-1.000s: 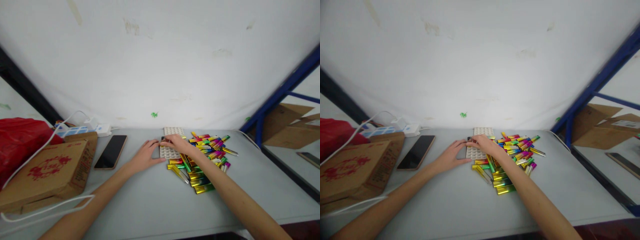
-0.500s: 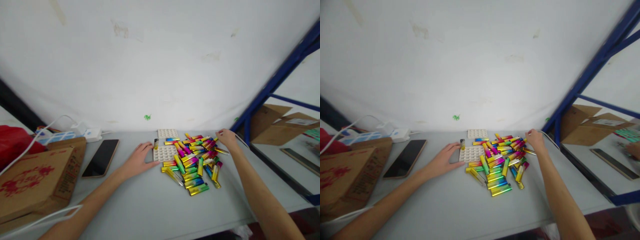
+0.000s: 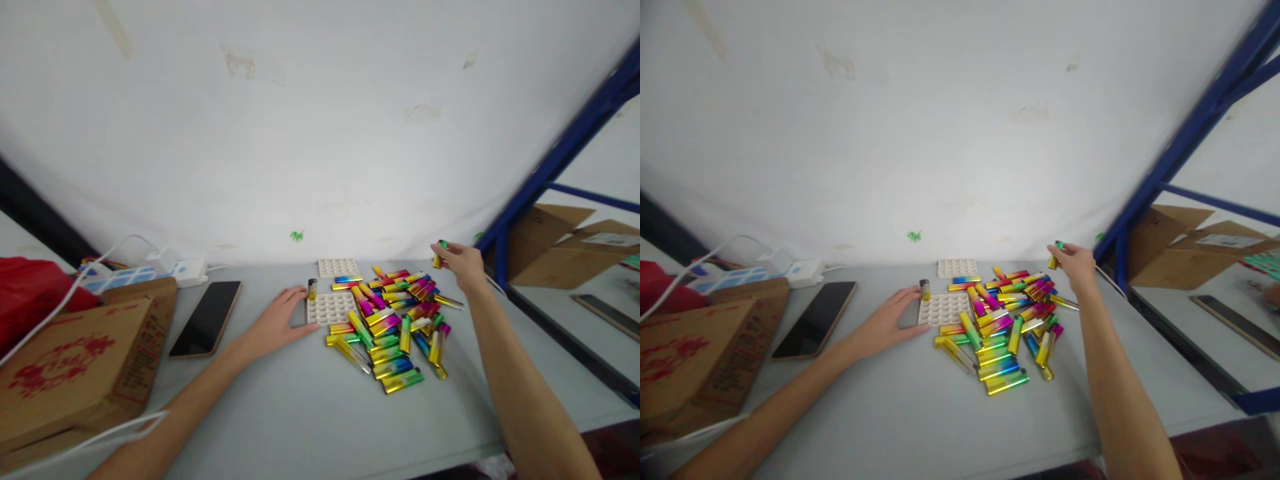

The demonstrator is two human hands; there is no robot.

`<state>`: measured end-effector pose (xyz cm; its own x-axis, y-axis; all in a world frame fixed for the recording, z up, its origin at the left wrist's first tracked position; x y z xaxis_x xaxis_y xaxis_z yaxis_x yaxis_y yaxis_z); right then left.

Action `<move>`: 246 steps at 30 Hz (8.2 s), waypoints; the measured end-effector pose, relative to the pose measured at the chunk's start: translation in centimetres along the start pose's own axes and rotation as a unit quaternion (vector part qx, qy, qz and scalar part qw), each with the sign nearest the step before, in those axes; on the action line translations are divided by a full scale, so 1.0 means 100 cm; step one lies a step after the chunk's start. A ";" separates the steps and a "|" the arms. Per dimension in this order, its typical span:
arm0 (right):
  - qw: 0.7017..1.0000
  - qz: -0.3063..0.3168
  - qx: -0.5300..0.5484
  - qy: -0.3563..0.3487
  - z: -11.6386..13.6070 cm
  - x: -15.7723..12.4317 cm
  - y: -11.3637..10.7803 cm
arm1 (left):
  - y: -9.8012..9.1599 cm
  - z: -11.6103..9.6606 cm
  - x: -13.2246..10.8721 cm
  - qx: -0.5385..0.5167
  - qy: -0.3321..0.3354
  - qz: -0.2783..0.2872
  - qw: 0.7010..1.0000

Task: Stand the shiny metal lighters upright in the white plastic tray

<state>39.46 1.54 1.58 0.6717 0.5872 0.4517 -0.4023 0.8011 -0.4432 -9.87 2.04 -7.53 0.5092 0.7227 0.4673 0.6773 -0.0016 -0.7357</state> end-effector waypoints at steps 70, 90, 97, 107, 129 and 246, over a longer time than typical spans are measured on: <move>0.923 0.260 -0.004 -0.282 0.160 -0.253 0.116 | 0.005 -0.010 -0.001 0.024 0.016 0.006 1.000; 0.895 0.270 -0.125 -0.331 0.163 -0.255 0.146 | 0.008 -0.007 0.001 0.011 0.005 0.000 1.000; 0.868 0.245 -0.154 -0.403 0.172 -0.269 0.154 | 0.005 -0.010 0.002 0.008 0.009 -0.003 1.000; 0.905 0.253 -0.051 -0.339 0.116 -0.181 0.089 | 0.007 -0.003 0.000 0.014 0.006 0.004 1.000; 0.904 0.355 -0.015 -0.238 0.090 -0.102 0.074 | 0.008 -0.002 -0.001 0.026 0.007 -0.009 1.000; 0.904 0.312 -0.135 -0.260 0.024 -0.106 0.044 | 0.007 0.011 -0.003 -0.028 -0.005 0.020 0.999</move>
<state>29.09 -0.90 -3.28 -0.0453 0.9461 0.3206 -0.3882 0.2790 -0.8783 -10.16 2.62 -8.72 0.5317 0.7278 0.4330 0.6854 -0.0695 -0.7248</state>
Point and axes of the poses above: each hand's wrist, its own x-axis towards the middle knuckle, its own y-axis out of the palm, z = x × y, the point moved 8 cm from there along x, towards the middle knuckle, and after that the axes turned 9 degrees about -z, right-handed, at the moved point
